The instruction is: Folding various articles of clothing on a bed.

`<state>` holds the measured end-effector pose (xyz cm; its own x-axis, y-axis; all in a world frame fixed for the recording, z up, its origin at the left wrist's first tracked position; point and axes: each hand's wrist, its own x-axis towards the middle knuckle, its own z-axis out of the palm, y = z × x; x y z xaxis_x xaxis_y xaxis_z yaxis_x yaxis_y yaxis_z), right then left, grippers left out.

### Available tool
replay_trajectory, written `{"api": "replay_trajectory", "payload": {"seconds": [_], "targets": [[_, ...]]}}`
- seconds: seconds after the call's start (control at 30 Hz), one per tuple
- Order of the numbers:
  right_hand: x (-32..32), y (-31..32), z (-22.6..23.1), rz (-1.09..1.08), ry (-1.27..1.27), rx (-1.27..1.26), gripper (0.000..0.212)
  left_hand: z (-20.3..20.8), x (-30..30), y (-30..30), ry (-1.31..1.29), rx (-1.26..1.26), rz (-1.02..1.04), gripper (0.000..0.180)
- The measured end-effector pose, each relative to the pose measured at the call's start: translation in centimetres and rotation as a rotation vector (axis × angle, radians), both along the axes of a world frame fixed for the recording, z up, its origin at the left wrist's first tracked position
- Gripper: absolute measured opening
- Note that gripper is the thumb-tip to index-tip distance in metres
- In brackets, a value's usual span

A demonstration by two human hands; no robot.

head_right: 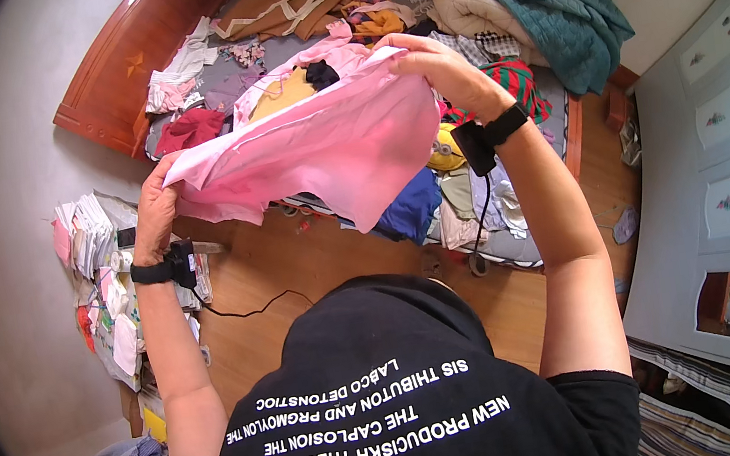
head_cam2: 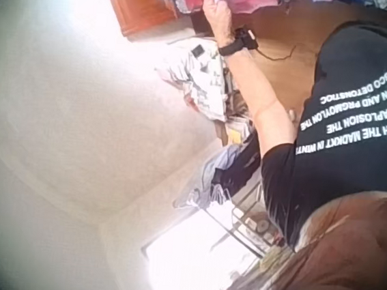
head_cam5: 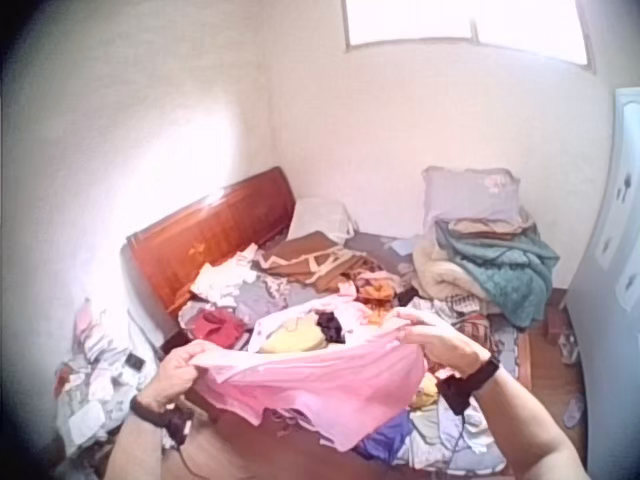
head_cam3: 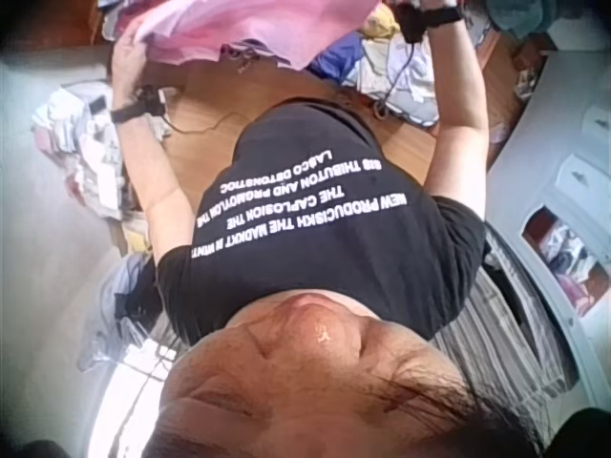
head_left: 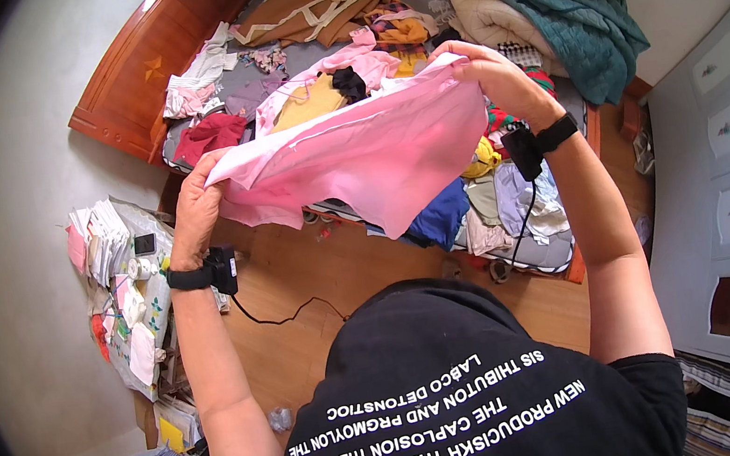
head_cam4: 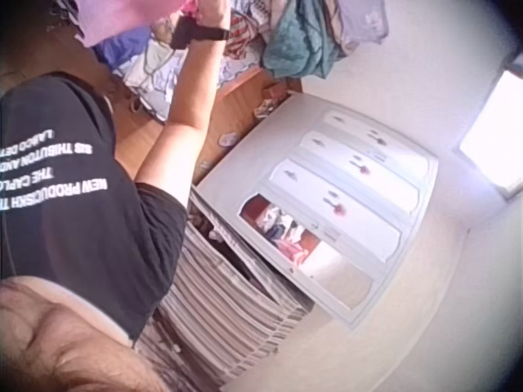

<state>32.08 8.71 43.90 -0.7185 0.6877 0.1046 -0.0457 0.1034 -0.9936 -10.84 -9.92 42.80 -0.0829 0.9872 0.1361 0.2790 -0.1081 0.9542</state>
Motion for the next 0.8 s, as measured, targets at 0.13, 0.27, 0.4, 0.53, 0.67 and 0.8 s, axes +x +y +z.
{"api": "replay_trajectory", "payload": {"seconds": [0.13, 0.27, 0.4, 0.53, 0.67, 0.8], "targets": [[0.7, -0.9, 0.7, -0.071, -0.128, 0.093, 0.024, -0.3, -1.3, 0.8, -0.046, 0.068, 0.022, 0.041], [0.3, -0.9, 0.5, -0.213, -0.168, 0.201, 0.020, -1.8, -3.1, 1.2, -0.166, 0.087, 0.076, 0.029], [0.4, -0.3, 0.3, -0.223, 0.014, -0.068, 0.025, -2.3, -2.8, 1.4, -0.330, 0.021, 0.031, 0.025], [-0.2, -1.3, 2.3, -0.268, 0.275, -0.237, 0.031, -1.6, -1.6, 1.4, -0.382, -0.035, 0.060, 0.028], [-0.3, -1.0, 3.7, -0.337, 0.259, -0.238, 0.031, -0.7, 0.5, 1.6, -0.190, 0.083, 0.105, 0.028], [-1.2, -1.3, 2.5, -0.326, 0.263, -0.416, 0.027, -0.2, 3.1, 1.5, -0.424, -0.152, 0.112, 0.027]]}}
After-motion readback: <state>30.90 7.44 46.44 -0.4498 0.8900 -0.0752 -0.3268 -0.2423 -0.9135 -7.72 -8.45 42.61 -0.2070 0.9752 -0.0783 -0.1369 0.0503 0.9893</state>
